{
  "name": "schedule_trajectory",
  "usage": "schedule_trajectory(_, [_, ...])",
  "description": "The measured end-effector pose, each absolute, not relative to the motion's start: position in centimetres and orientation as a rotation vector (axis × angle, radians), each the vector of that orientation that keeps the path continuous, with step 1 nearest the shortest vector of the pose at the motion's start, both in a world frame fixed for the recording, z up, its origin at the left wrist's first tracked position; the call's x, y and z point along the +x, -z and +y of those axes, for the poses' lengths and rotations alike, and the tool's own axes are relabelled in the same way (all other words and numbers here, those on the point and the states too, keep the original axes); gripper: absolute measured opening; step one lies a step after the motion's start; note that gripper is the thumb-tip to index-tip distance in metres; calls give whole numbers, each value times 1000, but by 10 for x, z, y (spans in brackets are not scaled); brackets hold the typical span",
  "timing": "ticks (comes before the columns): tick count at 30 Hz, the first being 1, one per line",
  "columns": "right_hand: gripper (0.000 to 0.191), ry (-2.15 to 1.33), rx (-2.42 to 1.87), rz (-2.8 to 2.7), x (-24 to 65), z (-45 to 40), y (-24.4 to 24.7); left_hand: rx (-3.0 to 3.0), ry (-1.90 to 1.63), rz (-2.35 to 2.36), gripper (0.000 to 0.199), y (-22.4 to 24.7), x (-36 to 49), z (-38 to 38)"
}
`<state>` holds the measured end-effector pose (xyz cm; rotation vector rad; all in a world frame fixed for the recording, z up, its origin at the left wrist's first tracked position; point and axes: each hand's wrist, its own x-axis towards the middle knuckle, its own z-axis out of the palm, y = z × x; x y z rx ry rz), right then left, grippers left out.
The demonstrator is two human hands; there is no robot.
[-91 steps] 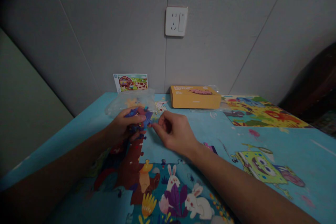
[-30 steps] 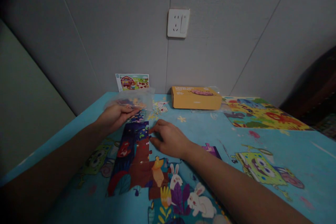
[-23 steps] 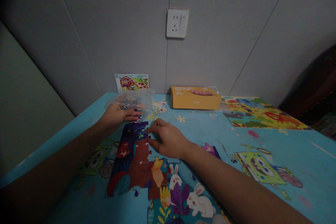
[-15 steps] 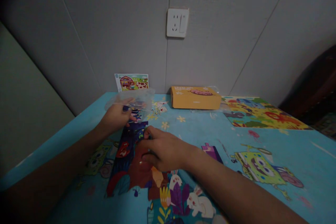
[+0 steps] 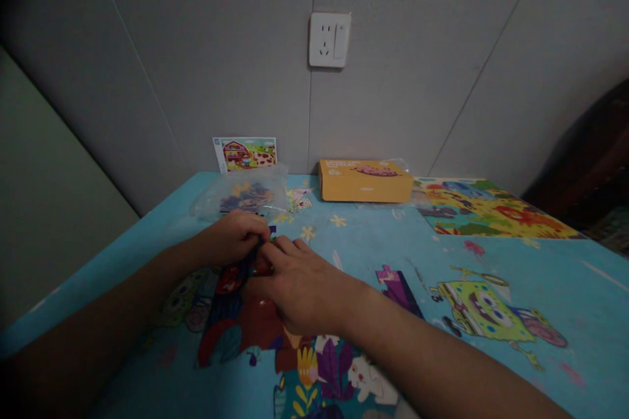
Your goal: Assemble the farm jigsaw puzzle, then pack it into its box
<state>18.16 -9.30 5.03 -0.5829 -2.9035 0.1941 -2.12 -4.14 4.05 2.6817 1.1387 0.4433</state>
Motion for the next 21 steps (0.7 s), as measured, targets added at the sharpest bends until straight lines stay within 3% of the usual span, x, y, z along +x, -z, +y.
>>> schedule_trajectory(7, [20,-278,-612,-2842,181,-89,-43,2664,-397,1542,30,-39,-28,-34])
schedule_trajectory(11, [13,-272,-850,-2649,178,-81,-36,2707,-286,1506,25,-38,-29,-36])
schedule_trajectory(21, [13,-282,-1230,-2381,175,-77,-32,2624,-195,1421,49,-32,-21,-42])
